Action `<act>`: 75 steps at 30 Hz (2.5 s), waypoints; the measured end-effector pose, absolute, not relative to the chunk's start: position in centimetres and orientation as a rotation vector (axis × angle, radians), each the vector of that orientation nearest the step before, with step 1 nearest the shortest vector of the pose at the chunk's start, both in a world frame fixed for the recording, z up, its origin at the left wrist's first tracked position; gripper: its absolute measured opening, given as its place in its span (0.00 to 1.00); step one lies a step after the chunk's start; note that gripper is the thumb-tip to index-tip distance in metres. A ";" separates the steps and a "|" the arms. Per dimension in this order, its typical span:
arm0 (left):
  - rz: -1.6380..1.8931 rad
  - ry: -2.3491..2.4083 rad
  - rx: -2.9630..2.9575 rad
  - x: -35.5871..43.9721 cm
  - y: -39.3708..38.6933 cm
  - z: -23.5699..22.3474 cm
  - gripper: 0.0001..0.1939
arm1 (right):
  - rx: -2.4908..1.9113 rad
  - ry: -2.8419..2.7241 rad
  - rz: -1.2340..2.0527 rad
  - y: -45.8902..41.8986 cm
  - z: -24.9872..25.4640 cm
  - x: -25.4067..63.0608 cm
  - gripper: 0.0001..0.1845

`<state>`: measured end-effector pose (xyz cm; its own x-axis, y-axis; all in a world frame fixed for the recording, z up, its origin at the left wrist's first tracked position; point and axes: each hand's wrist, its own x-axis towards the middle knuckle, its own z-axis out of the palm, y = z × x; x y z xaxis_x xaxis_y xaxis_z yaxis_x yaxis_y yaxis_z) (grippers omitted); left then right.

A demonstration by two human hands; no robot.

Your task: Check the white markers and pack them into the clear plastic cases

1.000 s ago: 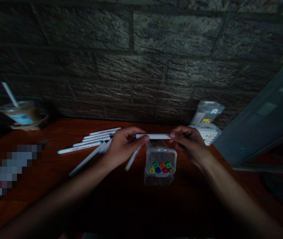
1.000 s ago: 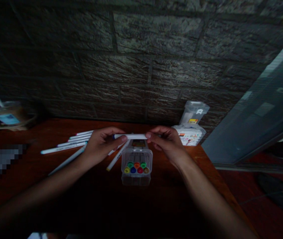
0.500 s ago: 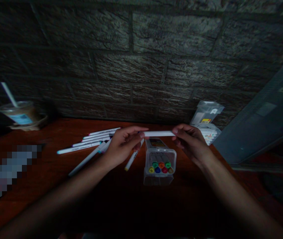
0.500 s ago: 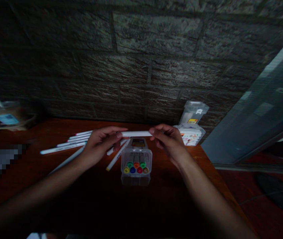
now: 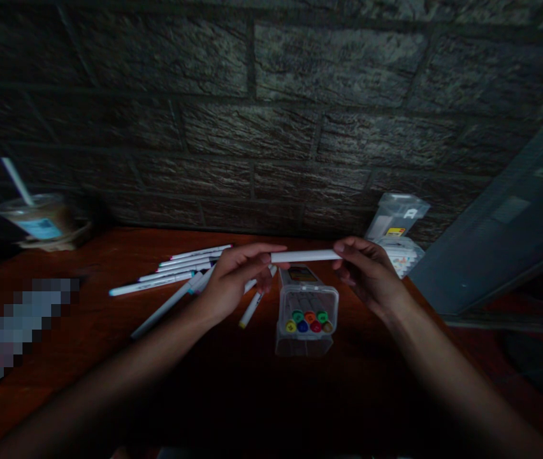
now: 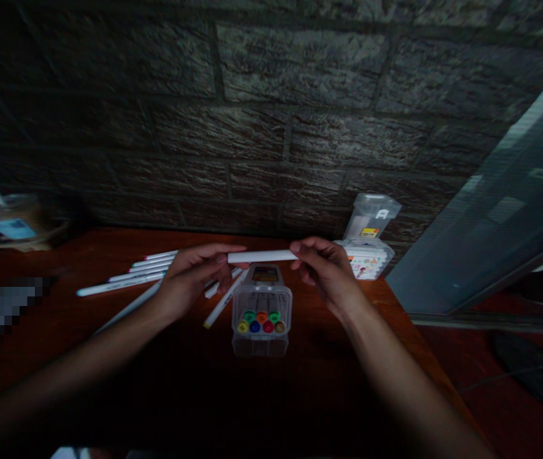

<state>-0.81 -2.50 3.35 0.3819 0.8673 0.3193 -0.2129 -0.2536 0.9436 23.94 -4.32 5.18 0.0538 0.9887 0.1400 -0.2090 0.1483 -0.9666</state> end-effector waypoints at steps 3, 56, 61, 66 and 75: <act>1.153 0.585 1.440 -0.9 -2.5 3.3 0.16 | -0.967 -1.096 1.154 -4.3 5.3 23.8 0.16; 1.243 0.707 1.585 -0.3 -2.7 3.8 0.09 | -0.967 -1.196 1.138 -4.3 4.7 23.6 0.16; 1.240 0.594 1.534 -0.4 -2.8 4.0 0.09 | -0.964 -1.144 1.145 -4.1 4.6 23.7 0.17; 1.213 0.536 1.483 -0.6 -2.5 3.5 0.11 | -0.966 -1.125 1.156 -4.2 4.6 23.7 0.18; 1.204 0.590 1.473 -0.7 -2.5 3.3 0.13 | -1.000 -1.124 1.151 -4.1 4.6 23.8 0.21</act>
<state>-0.70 -2.52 3.33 0.3616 0.8602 0.3597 -0.2435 -0.2853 0.9270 23.79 -4.13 4.59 0.0493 0.9890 0.1397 -0.1633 0.1460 -0.9757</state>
